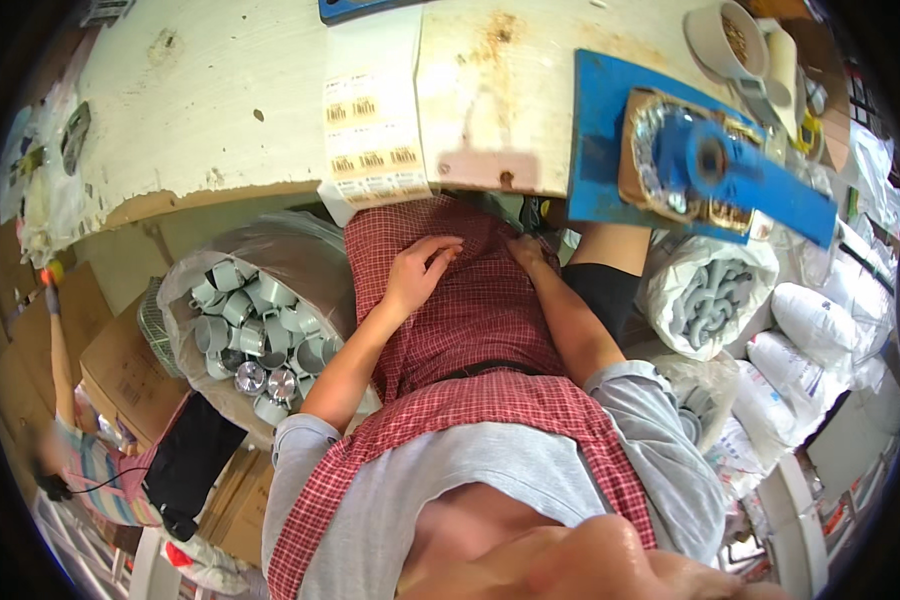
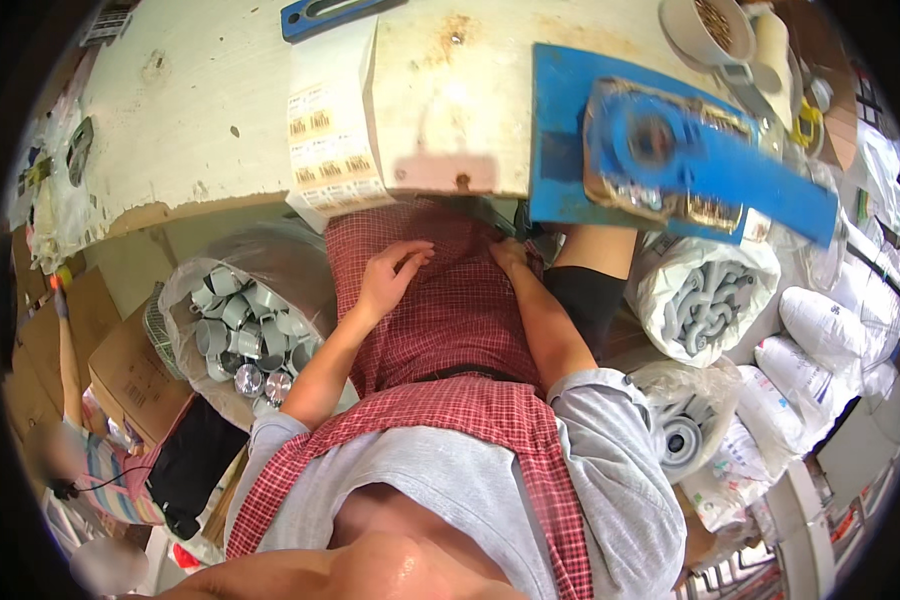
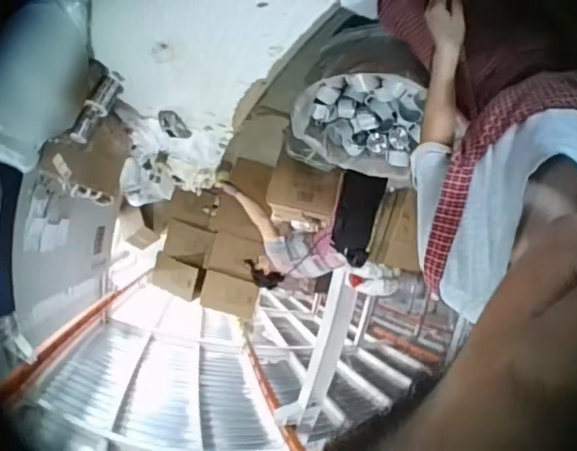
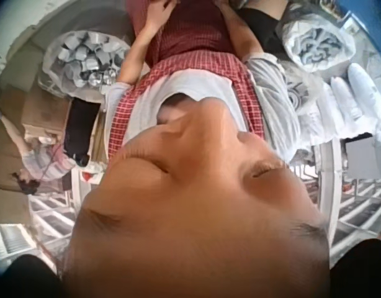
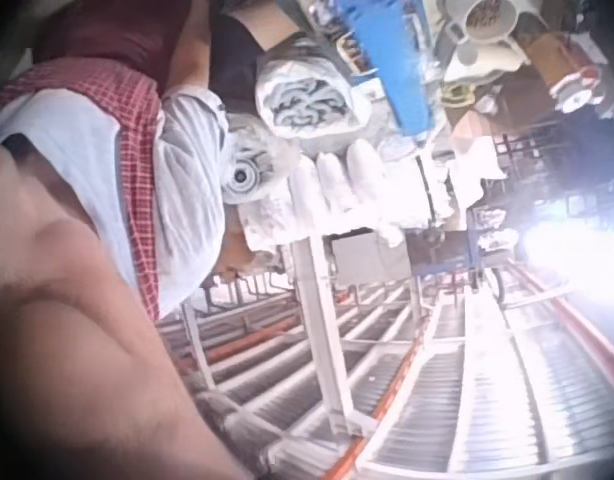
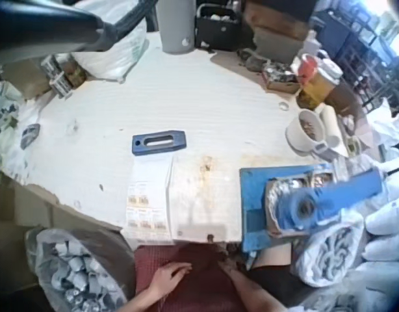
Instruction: The person assembles white electric kettles by attaching handles and lids, then affixing labels to the bodies. The person repeatedly picks up kettle bodies, secures handles and lids, and applies labels from a sheet on the table.
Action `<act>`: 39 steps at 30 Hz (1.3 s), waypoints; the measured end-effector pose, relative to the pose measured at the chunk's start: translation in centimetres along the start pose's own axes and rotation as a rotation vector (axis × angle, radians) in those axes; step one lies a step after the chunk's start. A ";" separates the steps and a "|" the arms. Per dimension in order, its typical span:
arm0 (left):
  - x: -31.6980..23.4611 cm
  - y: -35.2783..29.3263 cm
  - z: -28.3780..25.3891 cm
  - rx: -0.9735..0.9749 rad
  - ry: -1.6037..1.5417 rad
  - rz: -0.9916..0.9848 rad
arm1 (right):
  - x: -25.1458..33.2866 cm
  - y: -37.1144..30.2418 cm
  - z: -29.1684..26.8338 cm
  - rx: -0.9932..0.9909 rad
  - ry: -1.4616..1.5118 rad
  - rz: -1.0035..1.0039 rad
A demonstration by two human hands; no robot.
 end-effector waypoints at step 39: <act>-8.3 2.5 -18.9 -0.267 0.848 0.003 | 1.8 -21.2 -15.4 0.104 0.216 -1.274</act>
Point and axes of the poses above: each hand's wrist, its own y-axis towards the middle knuckle, its own z-axis out of the palm, x = y × z, the point moved 2 cm from there along y, towards the middle knuckle, and after that the axes turned 3 degrees about z, right-handed, at the moved point
